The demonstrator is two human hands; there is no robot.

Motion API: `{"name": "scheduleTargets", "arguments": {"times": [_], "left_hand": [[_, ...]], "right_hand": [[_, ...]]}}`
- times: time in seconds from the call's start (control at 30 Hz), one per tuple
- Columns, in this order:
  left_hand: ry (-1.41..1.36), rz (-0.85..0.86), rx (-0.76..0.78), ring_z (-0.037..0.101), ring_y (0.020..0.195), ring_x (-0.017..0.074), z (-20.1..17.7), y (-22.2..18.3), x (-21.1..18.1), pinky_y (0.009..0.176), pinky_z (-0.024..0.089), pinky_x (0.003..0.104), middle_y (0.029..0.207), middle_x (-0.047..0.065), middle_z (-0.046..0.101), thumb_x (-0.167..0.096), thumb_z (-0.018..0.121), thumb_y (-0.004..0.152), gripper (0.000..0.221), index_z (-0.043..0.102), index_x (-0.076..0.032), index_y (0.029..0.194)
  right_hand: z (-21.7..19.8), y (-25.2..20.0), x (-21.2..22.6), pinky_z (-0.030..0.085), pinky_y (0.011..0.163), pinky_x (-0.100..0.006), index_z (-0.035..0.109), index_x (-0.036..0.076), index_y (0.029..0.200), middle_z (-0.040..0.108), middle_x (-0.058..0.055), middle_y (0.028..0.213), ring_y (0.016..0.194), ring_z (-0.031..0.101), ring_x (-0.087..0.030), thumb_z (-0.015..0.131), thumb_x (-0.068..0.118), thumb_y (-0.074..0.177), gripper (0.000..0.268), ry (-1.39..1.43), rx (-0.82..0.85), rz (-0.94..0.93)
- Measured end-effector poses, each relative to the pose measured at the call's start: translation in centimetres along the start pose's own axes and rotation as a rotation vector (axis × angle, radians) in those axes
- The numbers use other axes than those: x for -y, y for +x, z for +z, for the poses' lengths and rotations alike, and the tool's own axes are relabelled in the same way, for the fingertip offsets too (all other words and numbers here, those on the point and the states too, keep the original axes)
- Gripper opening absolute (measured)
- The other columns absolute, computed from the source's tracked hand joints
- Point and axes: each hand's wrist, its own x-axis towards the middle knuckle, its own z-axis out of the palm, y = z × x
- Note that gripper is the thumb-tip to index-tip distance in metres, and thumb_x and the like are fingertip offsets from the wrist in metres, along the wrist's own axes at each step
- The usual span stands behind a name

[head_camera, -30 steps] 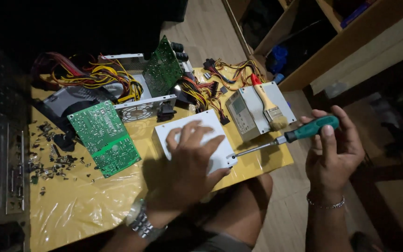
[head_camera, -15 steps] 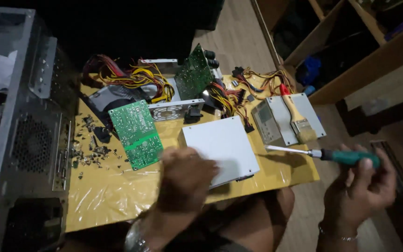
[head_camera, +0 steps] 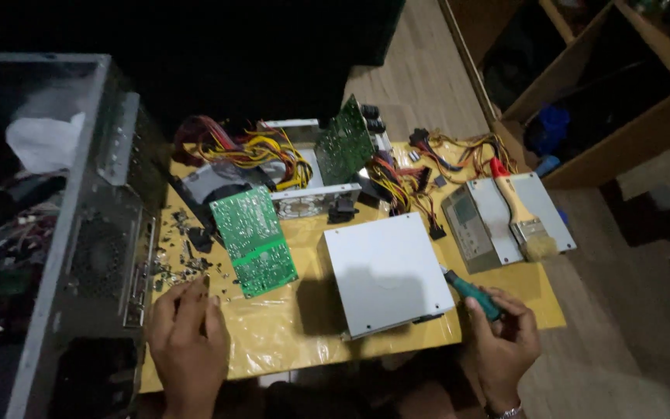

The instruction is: Cleaning a power supply unit with a brush and using a screwdriver to work on computer hardware components.

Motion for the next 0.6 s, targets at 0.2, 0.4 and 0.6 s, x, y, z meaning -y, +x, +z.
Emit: {"name": "scheduleTargets", "arguments": {"times": [0.2,0.4,0.6], "left_hand": [[-0.004,0.009,-0.042,0.062,0.093,0.028,0.6,-0.4,-2.8,0.07,0.059,0.037,0.105,0.014,0.067,-0.02,0.069,0.096,0.018,0.069,-0.004,0.102],[-0.673,0.089,0.233,0.051,0.054,0.0168,7.0,-5.8,-9.3,0.044,0.045,0.032,0.064,0.003,0.052,-0.009,0.07,0.085,0.021,0.054,-0.009,0.072],[0.232,-0.568,1.589,0.071,0.103,0.0217,8.3,-7.3,-15.8,0.079,0.056,0.034,0.109,0.004,0.073,-0.033,0.058,0.099,0.025,0.076,-0.019,0.091]], "right_hand": [[0.1,1.4,4.2,0.057,0.107,-0.041,0.069,-0.007,0.107,0.072,-0.022,0.12,0.117,0.069,-0.03,0.07,-0.002,0.092,0.016,-0.247,0.235,-0.175],[1.0,5.3,9.0,0.061,0.094,-0.046,0.067,-0.007,0.093,0.072,-0.021,0.097,0.096,0.073,-0.034,0.067,-0.002,0.092,0.005,-0.103,0.277,-0.6],[5.2,10.5,9.2,0.037,0.046,-0.029,0.048,0.01,0.061,0.046,-0.003,0.057,0.05,0.039,-0.015,0.061,0.014,0.094,0.035,0.035,0.4,-1.02]]}}
